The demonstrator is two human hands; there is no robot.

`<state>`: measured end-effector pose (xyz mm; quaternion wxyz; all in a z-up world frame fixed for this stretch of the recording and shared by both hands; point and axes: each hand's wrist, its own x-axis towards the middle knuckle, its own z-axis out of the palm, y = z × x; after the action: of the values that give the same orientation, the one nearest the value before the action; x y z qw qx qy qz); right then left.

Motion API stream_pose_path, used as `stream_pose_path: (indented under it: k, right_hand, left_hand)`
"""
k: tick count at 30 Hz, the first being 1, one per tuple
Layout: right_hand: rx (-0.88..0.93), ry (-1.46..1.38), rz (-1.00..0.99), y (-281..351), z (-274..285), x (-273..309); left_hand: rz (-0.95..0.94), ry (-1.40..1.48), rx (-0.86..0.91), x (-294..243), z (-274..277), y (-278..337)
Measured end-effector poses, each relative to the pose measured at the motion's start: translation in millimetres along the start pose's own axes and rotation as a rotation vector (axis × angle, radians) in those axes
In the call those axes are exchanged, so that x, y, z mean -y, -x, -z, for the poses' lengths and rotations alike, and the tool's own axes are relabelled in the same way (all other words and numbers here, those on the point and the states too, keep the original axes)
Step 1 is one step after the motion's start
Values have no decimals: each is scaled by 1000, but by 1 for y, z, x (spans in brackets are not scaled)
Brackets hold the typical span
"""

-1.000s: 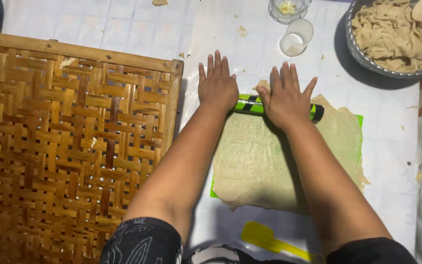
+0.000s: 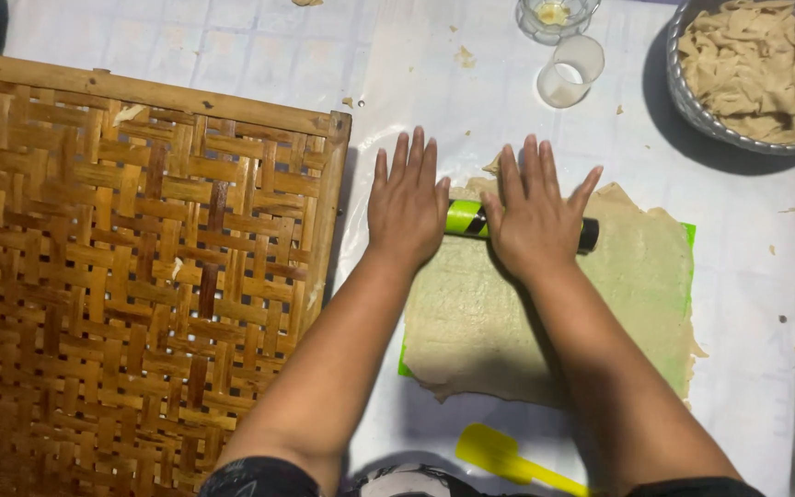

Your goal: Rolling out dough and cutting it into small circular shapes using a mold.

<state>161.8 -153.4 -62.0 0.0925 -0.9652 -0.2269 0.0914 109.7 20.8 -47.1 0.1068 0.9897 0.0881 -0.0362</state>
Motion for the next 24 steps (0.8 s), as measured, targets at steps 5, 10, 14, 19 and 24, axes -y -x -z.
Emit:
stream_pose_path:
  k: [5,10,14,19,24]
  right_hand:
    - [-14,-127,0,-61,8,-18]
    - [-283,-537,194,-63,17,-47]
    - [78,-236,241,-26,46,-44]
    - [91,-183,236,-8,63,-46]
    - [-7,-58,364,53,51,-58]
  left_hand:
    - [111,10,197,5,0,-70]
    - [161,39,206,8,-1,-100]
    - [130,298,25,15,-5,-101]
    - [-8,532,-174,10,35,-61]
    - [73,419,-192,-24,94,56]
